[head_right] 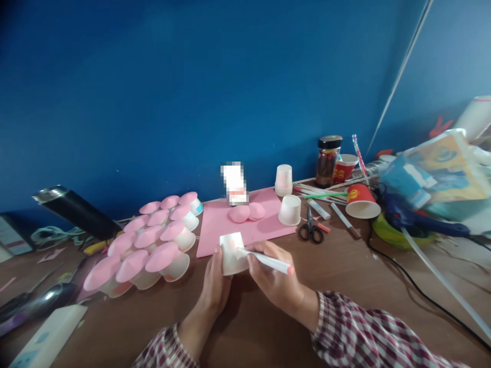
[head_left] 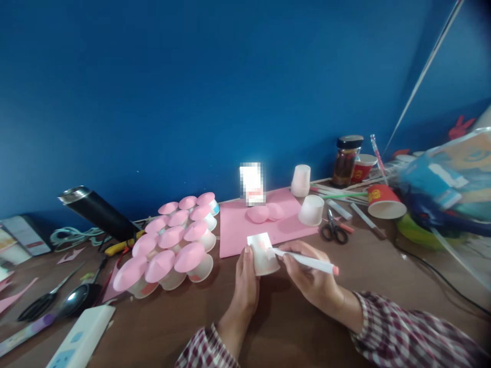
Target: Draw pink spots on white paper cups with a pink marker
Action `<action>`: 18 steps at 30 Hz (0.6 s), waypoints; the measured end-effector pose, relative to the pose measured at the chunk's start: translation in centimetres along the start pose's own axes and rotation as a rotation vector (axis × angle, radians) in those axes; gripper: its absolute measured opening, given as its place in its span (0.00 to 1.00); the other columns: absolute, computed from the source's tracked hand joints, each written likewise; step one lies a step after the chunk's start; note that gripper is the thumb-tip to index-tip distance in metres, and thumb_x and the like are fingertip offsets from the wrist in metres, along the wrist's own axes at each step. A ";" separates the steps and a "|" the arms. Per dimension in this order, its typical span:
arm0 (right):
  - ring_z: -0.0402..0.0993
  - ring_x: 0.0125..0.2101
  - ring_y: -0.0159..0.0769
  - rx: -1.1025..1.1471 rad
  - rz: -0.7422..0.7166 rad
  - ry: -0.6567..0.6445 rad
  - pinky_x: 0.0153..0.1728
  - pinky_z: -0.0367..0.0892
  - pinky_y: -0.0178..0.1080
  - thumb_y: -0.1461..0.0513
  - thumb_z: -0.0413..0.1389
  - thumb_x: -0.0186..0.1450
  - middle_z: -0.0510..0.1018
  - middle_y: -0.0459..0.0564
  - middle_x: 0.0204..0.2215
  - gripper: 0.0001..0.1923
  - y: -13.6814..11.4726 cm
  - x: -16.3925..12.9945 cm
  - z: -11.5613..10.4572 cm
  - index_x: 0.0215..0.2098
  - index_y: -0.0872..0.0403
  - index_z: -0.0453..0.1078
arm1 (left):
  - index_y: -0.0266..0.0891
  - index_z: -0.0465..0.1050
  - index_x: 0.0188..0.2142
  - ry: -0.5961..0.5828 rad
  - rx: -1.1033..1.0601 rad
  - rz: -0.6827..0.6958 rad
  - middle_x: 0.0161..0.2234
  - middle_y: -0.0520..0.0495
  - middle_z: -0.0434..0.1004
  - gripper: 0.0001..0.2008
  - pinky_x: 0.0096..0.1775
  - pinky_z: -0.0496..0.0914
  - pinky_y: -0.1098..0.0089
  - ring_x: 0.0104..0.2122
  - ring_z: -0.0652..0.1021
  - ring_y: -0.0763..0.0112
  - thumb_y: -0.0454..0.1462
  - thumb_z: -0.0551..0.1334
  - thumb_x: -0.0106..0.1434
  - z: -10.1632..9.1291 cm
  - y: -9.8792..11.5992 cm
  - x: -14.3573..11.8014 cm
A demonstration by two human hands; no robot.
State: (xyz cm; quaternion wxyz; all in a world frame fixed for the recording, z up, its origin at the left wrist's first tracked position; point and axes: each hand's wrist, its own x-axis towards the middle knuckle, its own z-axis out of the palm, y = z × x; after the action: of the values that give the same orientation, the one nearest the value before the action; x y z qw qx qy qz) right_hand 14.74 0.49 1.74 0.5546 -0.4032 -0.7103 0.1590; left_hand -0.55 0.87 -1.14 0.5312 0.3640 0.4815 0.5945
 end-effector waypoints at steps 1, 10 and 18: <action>0.76 0.26 0.34 0.026 0.025 0.014 0.29 0.71 0.34 0.66 0.54 0.66 0.78 0.47 0.28 0.04 0.0 0.0 0.0 0.36 0.53 0.70 | 0.37 0.76 0.42 -0.003 -0.023 -0.023 0.45 0.34 0.78 0.24 0.53 0.70 0.54 0.52 0.74 0.47 0.54 0.60 0.60 0.2 0.2 0.0; 0.75 0.27 0.34 0.014 0.025 0.013 0.28 0.71 0.34 0.66 0.54 0.66 0.77 0.48 0.28 0.03 0.1 -0.1 0.2 0.38 0.53 0.69 | 0.36 0.71 0.50 -0.107 -0.299 -0.093 0.50 0.38 0.77 0.24 0.50 0.71 0.61 0.53 0.74 0.55 0.52 0.57 0.64 0.7 0.0 0.6; 0.74 0.25 0.33 0.020 0.010 -0.003 0.27 0.71 0.34 0.65 0.54 0.66 0.77 0.48 0.28 0.03 0.0 -0.1 0.3 0.38 0.53 0.69 | 0.38 0.76 0.43 0.029 0.001 -0.053 0.44 0.38 0.80 0.24 0.50 0.72 0.57 0.53 0.73 0.49 0.54 0.58 0.61 -0.4 -1.1 0.6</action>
State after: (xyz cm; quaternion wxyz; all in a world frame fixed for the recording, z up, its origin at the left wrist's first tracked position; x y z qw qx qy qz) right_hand 14.50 0.44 1.54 0.5566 -0.4009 -0.7076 0.1698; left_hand -0.69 1.40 -2.33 0.5397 0.3427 0.4988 0.5852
